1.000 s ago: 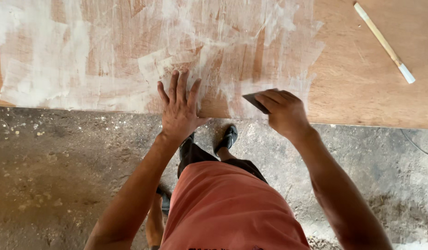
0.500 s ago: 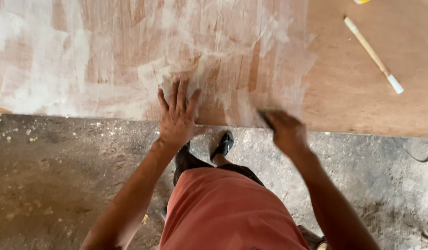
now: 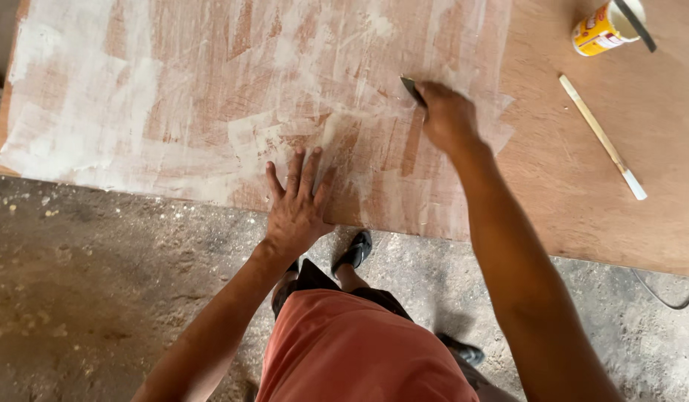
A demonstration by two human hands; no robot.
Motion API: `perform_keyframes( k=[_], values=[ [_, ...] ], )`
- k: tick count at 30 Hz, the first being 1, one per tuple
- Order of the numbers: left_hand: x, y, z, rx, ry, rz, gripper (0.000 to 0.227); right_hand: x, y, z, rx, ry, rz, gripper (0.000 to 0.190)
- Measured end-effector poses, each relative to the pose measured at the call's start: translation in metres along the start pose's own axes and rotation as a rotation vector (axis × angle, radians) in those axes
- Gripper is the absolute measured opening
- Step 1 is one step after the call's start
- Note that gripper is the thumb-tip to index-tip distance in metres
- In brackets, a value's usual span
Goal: The person applies white wood filler to a large wooden panel using a small scraper and a brush, then spreads and smooths the material across the surface by hand.
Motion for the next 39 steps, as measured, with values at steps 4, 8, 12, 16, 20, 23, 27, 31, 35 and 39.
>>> perform_keyframes(
  k=[4, 8, 12, 16, 20, 23, 27, 31, 35, 39],
  values=[
    [0.000, -0.003, 0.008, -0.115, -0.029, 0.095, 0.117, 0.033, -0.104, 0.032, -0.200, -0.033, -0.124, 0.025],
    [-0.001, 0.000, 0.003, -0.193, -0.037, 0.159, 0.110, 0.062, -0.197, 0.007, -0.308, -0.189, -0.242, 0.055],
    [0.002, -0.005, 0.000, -0.160, -0.067, 0.154, 0.111, 0.036, -0.172, 0.009, 0.261, -0.113, -0.106, 0.050],
    [-0.004, -0.003, -0.008, -0.194, -0.088, 0.157, 0.109, -0.026, -0.047, -0.021, 0.153, -0.244, 0.033, 0.046],
    [-0.002, -0.004, -0.002, -0.161, -0.090, 0.137, 0.109, -0.034, 0.008, -0.015, 0.235, -0.156, 0.230, 0.032],
    [-0.002, -0.002, 0.002, -0.152, -0.064, 0.139, 0.111, 0.001, -0.019, 0.003, 0.311, -0.139, 0.131, 0.050],
    [0.002, 0.002, 0.008, -0.150, -0.052, 0.170, 0.116, 0.060, -0.126, 0.022, 0.002, 0.013, -0.045, 0.031],
    [0.002, 0.000, 0.007, -0.125, -0.034, 0.150, 0.119, 0.081, -0.200, -0.003, -0.258, -0.099, -0.193, 0.044],
    [0.003, 0.000, 0.006, -0.139, -0.051, 0.154, 0.122, 0.051, -0.187, -0.015, 0.169, -0.051, -0.046, 0.049],
    [-0.002, -0.005, 0.000, -0.122, -0.067, 0.142, 0.125, 0.041, -0.187, -0.025, 0.154, -0.064, 0.099, 0.041]
  ],
)
Point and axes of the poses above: each hand's wrist, its own y-axis towards the middle knuckle, its own z-axis out of the palm, x = y × z, the point moved 5 cm from there along y, towards the middle knuckle, and after that the axes turned 14 degrees about -y, right-handed, at the moved point
